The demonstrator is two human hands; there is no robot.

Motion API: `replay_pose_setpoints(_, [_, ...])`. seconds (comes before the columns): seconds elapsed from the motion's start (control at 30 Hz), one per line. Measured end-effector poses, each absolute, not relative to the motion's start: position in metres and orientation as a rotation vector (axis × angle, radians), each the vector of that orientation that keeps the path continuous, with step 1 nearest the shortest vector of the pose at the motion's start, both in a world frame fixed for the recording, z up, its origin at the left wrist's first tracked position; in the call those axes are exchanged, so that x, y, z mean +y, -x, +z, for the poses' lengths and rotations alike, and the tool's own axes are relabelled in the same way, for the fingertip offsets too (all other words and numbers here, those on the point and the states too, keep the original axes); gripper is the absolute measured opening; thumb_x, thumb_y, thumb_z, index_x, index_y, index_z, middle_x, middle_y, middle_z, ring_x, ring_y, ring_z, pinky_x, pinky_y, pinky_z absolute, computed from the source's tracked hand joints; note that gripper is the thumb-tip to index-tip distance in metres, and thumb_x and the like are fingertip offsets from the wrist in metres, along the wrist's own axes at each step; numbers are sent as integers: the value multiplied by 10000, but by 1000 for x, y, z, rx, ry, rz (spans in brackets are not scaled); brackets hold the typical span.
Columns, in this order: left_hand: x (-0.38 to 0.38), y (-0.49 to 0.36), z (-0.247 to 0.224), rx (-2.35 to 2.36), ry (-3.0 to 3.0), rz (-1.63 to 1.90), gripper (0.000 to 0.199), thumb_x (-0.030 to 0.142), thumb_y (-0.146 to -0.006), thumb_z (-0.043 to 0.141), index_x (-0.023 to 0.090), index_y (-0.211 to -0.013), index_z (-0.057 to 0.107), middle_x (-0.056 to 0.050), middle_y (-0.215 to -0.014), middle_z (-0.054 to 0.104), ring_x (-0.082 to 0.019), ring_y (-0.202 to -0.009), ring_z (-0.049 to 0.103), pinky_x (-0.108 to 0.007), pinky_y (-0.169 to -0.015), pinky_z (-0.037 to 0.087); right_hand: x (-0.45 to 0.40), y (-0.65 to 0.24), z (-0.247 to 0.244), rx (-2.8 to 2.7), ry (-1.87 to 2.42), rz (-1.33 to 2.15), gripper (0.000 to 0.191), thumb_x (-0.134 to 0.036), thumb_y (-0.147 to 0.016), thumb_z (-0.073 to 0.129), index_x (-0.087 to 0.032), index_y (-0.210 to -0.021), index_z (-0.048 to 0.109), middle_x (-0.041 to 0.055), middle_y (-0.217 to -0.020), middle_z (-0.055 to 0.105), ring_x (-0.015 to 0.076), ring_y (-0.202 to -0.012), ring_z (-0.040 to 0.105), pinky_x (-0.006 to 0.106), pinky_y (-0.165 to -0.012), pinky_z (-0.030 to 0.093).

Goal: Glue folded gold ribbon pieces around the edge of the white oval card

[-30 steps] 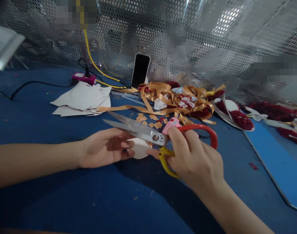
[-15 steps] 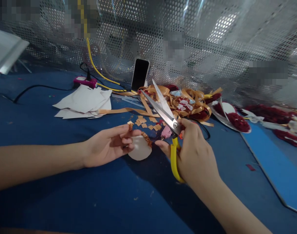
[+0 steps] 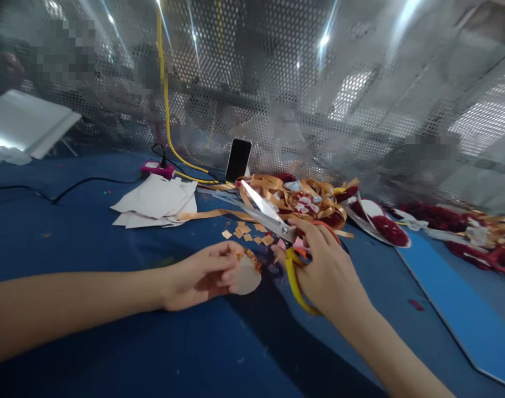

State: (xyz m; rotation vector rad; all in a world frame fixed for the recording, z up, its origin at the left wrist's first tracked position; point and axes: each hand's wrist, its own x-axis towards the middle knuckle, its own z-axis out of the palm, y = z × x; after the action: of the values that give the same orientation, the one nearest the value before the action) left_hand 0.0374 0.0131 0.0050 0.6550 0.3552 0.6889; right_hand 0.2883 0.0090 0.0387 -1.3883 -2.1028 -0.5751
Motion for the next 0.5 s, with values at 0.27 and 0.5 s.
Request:
replay_pose_setpoints(0.27, [13,-40,-1,303,-898,609,411,451,-763,862,174,-867,577,-38,-669,697,-79,-511,438,-230,-595,356,98,-258,88,-2546,1505,-149,398,-356,-829,667,-210,-1198,686,90,-1159,737,260,-1038,682,378,-895,514])
replay_pose_setpoints(0.5, [10,-37,0,322,-989,606,415,478,-780,831,192,-871,545,-44,-657,694,-98,-527,453,-227,-584,317,170,-218,79,-2874,1445,190,380,-285,-864,716,-211,-1233,667,69,-1213,706,212,-1031,674,372,-912,538])
